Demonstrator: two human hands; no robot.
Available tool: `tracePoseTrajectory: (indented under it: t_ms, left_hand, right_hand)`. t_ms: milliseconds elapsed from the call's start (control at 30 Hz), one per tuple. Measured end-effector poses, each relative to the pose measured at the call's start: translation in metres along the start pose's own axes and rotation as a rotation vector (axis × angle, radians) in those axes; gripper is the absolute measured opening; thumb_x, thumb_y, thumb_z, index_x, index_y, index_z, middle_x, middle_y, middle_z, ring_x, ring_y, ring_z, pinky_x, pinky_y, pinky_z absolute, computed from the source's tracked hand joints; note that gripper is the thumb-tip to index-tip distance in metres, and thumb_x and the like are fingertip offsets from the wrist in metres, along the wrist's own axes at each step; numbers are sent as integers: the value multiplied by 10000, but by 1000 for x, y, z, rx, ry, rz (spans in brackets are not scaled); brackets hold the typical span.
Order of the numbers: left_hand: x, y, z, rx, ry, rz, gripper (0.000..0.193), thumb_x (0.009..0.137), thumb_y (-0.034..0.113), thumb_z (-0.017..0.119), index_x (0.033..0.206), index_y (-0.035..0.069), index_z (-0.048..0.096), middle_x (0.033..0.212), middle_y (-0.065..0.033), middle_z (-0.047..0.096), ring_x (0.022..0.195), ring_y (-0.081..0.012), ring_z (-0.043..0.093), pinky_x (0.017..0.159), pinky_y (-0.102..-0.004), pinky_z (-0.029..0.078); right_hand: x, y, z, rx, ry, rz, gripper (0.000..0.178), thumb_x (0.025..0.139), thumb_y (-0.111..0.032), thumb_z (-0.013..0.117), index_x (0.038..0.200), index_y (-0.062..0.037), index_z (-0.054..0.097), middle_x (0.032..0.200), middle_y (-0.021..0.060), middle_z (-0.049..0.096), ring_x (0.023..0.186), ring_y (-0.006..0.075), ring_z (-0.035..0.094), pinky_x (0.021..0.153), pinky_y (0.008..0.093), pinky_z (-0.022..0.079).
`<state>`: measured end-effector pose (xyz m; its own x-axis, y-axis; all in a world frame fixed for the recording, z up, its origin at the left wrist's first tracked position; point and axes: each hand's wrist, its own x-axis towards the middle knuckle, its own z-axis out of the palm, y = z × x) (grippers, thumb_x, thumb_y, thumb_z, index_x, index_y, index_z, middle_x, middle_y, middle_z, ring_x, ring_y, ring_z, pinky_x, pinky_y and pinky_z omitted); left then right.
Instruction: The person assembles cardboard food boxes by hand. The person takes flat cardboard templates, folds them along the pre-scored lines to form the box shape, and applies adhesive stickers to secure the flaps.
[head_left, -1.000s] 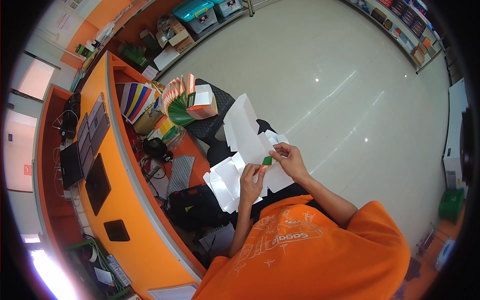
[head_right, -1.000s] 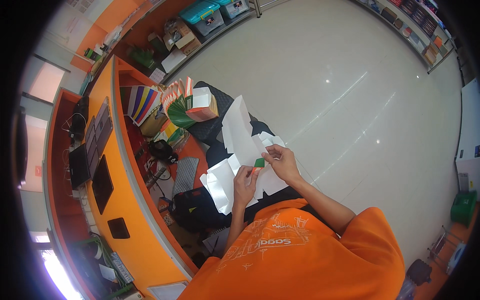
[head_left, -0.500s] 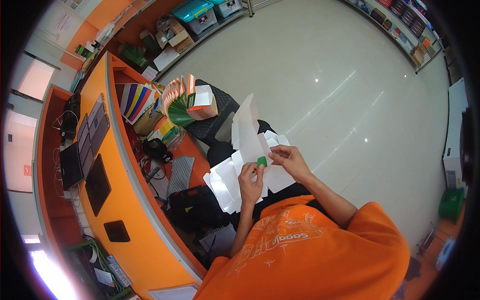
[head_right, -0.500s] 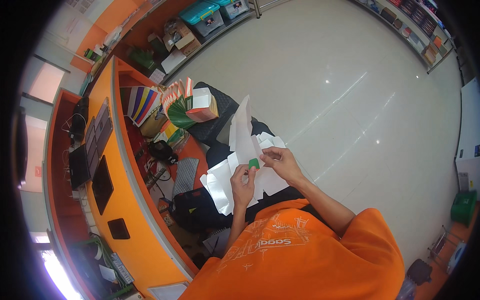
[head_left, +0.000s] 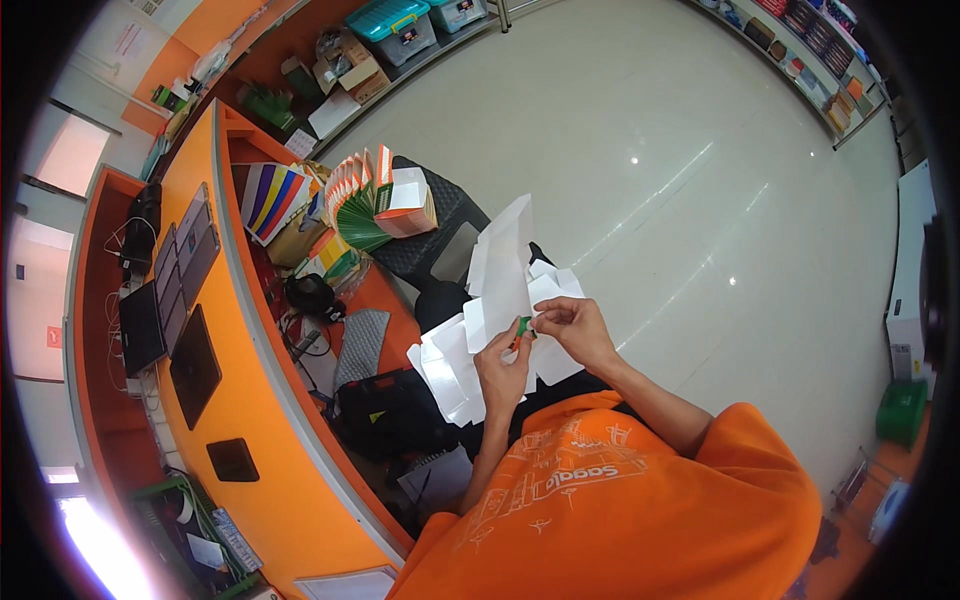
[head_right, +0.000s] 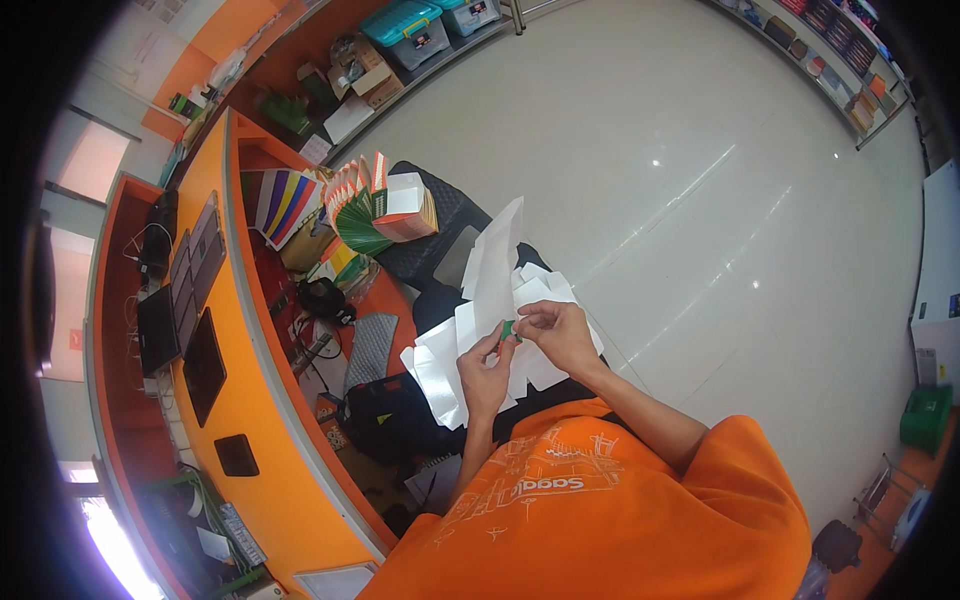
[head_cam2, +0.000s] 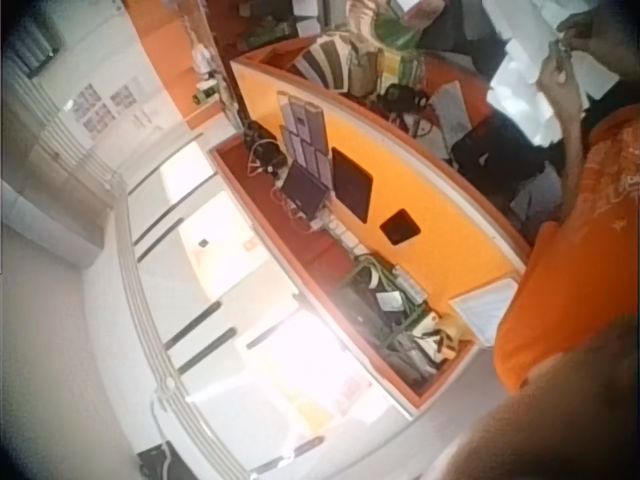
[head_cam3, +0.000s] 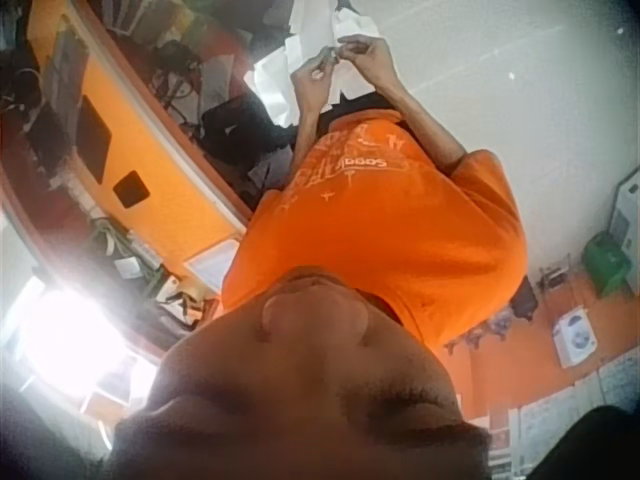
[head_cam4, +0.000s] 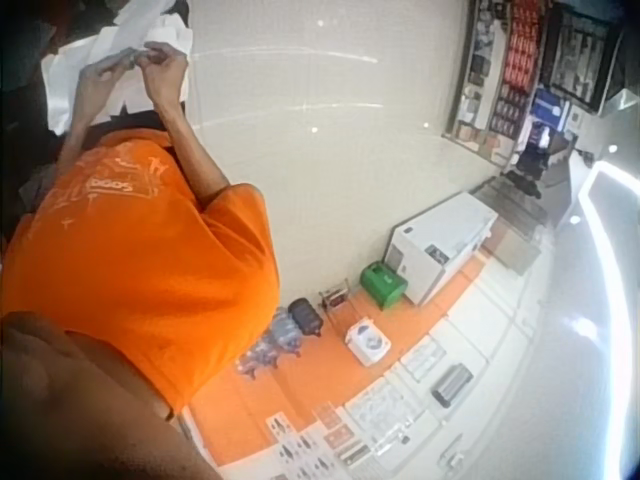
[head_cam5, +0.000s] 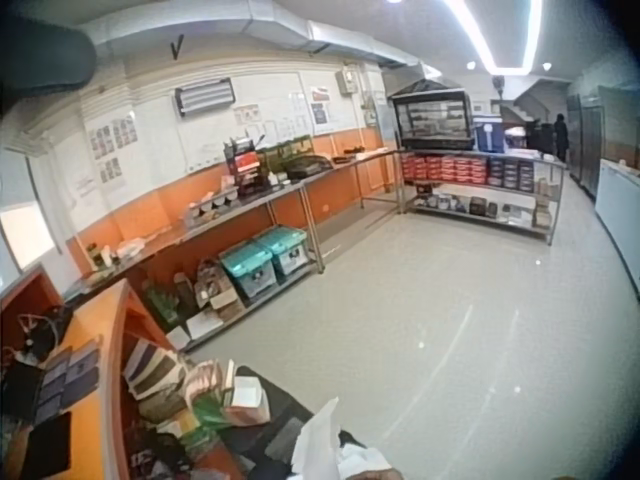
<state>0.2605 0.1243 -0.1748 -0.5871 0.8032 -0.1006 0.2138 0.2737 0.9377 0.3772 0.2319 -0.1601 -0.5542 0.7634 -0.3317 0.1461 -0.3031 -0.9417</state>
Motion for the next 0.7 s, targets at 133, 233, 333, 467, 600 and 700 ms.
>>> tracePoseTrajectory:
  t_ms: [133, 233, 333, 467, 600, 700]
  left_hand:
    - [1, -10, -8, -450, -76, -142, 316, 959, 80, 644, 1243, -59, 638, 1050, -127, 728, 906, -120, 660, 852, -252, 515]
    - [2, -7, -11, -465, -128, -180, 317, 972, 68, 629, 1251, -80, 621, 1089, -111, 706, 935, -115, 644, 867, -236, 504]
    - [2, -10, -12, -491, -144, -230, 324, 964, 57, 637, 1257, -81, 617, 1104, -127, 703, 965, -113, 640, 864, -234, 507]
    - [2, -12, -13, -555, -139, -253, 323, 953, 33, 641, 1252, -87, 616, 1120, -144, 698, 989, -125, 644, 873, -236, 515]
    - [4, -15, -17, -736, -185, -282, 328, 932, -19, 636, 1250, -96, 608, 1148, -158, 687, 1020, -161, 656, 926, -260, 514]
    - [4, -21, -20, -751, -227, -298, 325, 931, -46, 620, 1250, -102, 600, 1168, -165, 677, 1053, -181, 653, 961, -280, 508]
  right_hand:
    - [-2, -10, 3, 37, 14, 38, 226, 856, -21, 724, 1047, 91, 678, 883, 117, 730, 813, 146, 691, 765, 258, 547]
    - [-2, -9, 3, 101, -6, 62, 215, 848, -11, 733, 1031, 90, 681, 882, 120, 730, 806, 145, 690, 752, 258, 548]
    - [-1, -7, 3, 118, -33, 63, 211, 840, -6, 744, 1019, 89, 684, 875, 117, 728, 796, 144, 689, 739, 256, 549]
    - [-1, -8, 4, 58, -38, 32, 207, 833, -11, 756, 999, 89, 685, 851, 108, 725, 780, 140, 689, 726, 257, 550]
    - [-1, -9, 2, 1, -27, 2, 198, 833, -16, 760, 985, 86, 687, 836, 103, 724, 771, 133, 689, 716, 260, 551]
    - [-2, -8, 0, -18, -40, -11, 188, 833, -29, 765, 969, 78, 691, 834, 99, 726, 772, 129, 692, 720, 259, 552]
